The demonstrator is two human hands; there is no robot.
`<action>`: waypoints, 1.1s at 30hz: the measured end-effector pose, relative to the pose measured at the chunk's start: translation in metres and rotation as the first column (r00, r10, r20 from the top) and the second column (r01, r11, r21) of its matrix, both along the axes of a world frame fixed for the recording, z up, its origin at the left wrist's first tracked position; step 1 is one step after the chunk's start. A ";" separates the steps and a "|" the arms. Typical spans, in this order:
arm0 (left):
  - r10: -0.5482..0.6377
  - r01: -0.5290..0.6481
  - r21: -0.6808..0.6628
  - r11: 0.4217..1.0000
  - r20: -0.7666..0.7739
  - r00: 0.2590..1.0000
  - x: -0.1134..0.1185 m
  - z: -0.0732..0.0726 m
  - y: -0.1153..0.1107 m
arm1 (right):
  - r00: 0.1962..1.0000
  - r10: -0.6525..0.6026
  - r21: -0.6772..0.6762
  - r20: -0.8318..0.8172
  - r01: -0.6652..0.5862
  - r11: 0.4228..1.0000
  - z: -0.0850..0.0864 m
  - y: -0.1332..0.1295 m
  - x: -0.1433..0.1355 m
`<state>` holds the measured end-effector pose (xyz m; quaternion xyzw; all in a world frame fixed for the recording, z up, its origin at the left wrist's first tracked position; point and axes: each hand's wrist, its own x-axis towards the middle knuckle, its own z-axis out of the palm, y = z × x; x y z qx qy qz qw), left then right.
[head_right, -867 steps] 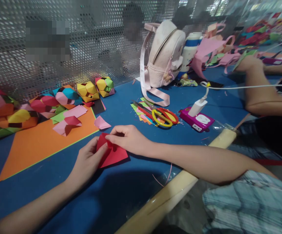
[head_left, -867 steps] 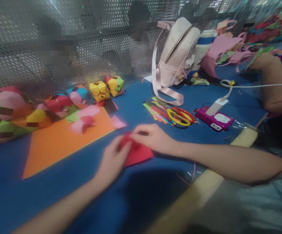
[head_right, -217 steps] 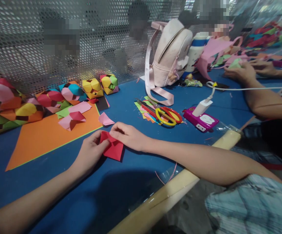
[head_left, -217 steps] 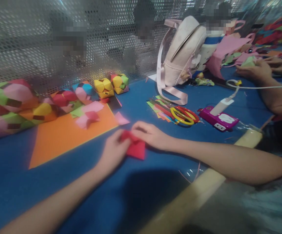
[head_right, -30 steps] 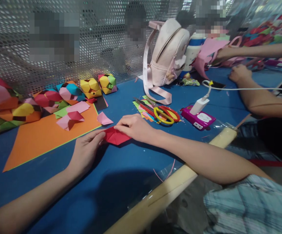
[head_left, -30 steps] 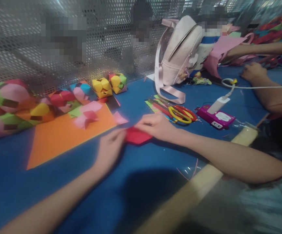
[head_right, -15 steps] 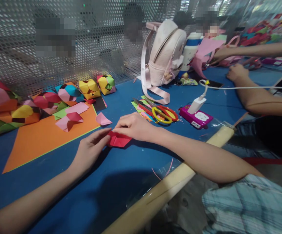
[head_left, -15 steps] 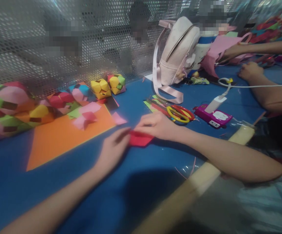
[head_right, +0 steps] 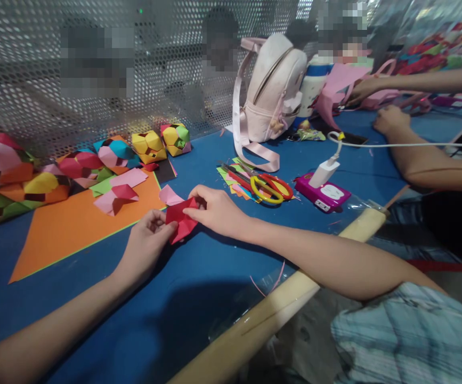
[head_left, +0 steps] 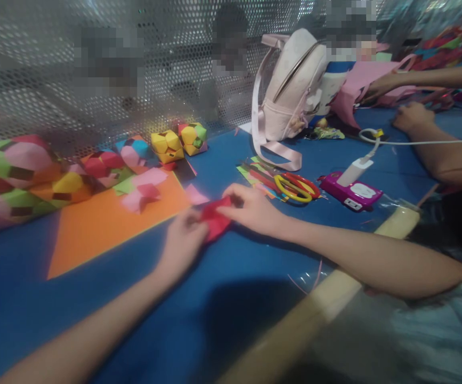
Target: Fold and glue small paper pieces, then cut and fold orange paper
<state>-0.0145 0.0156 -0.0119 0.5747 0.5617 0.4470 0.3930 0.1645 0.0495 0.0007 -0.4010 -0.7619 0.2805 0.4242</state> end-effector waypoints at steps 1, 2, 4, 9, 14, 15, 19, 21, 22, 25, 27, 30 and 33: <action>-0.023 0.023 -0.002 1.000 0.033 0.999 0.001 0.001 0.000 | 1.000 0.014 0.019 -0.013 -0.014 1.000 -0.002 0.000 -0.002; -0.051 0.051 -0.003 0.999 0.063 0.997 0.001 0.001 0.000 | 0.999 0.034 0.049 -0.025 -0.032 0.998 -0.004 -0.001 -0.003; -0.096 0.097 -0.006 0.995 0.087 0.992 0.001 0.001 0.000 | 0.996 0.085 0.135 -0.042 -0.079 0.988 -0.009 -0.001 -0.005; -0.099 0.099 -0.012 0.995 0.011 0.995 -0.001 -0.001 0.001 | 0.985 0.173 0.331 0.000 -0.163 0.929 -0.018 0.000 -0.007; -0.101 0.101 0.006 0.995 -0.011 0.995 -0.002 -0.002 0.002 | 0.981 0.172 0.392 0.087 -0.192 0.900 -0.019 -0.002 -0.008; -0.104 0.104 0.010 0.995 -0.012 0.995 -0.003 -0.002 0.002 | 0.981 0.165 0.398 0.100 -0.192 0.897 -0.019 -0.002 -0.008; -0.109 0.110 0.021 0.994 -0.013 0.994 -0.004 -0.003 0.003 | 0.982 0.150 0.421 0.111 -0.183 0.889 -0.019 -0.004 -0.008; -0.101 0.102 0.023 0.995 -0.018 0.995 -0.004 -0.003 0.002 | 0.987 0.138 0.422 0.076 -0.157 0.893 -0.018 -0.003 -0.008; -0.092 0.093 0.026 0.995 -0.020 0.996 -0.004 -0.003 0.002 | 0.991 0.126 0.409 0.047 -0.134 0.903 -0.018 -0.003 -0.008; -0.061 0.062 0.032 0.998 -0.026 0.998 -0.003 -0.003 0.001 | 0.996 0.069 0.310 -0.052 -0.049 0.950 -0.017 0.000 -0.008; -0.047 0.047 0.027 0.999 -0.026 0.999 -0.003 -0.003 0.001 | 0.995 0.042 0.266 -0.088 -0.018 0.964 -0.017 0.001 -0.008; -0.056 0.057 0.017 0.998 -0.018 0.998 -0.003 -0.002 0.001 | 0.994 0.063 0.315 -0.095 -0.030 0.948 -0.017 0.002 -0.007; -0.092 0.092 0.015 0.996 -0.031 0.995 -0.003 -0.002 0.001 | 0.991 0.123 0.378 -0.055 -0.093 0.921 -0.018 0.000 -0.007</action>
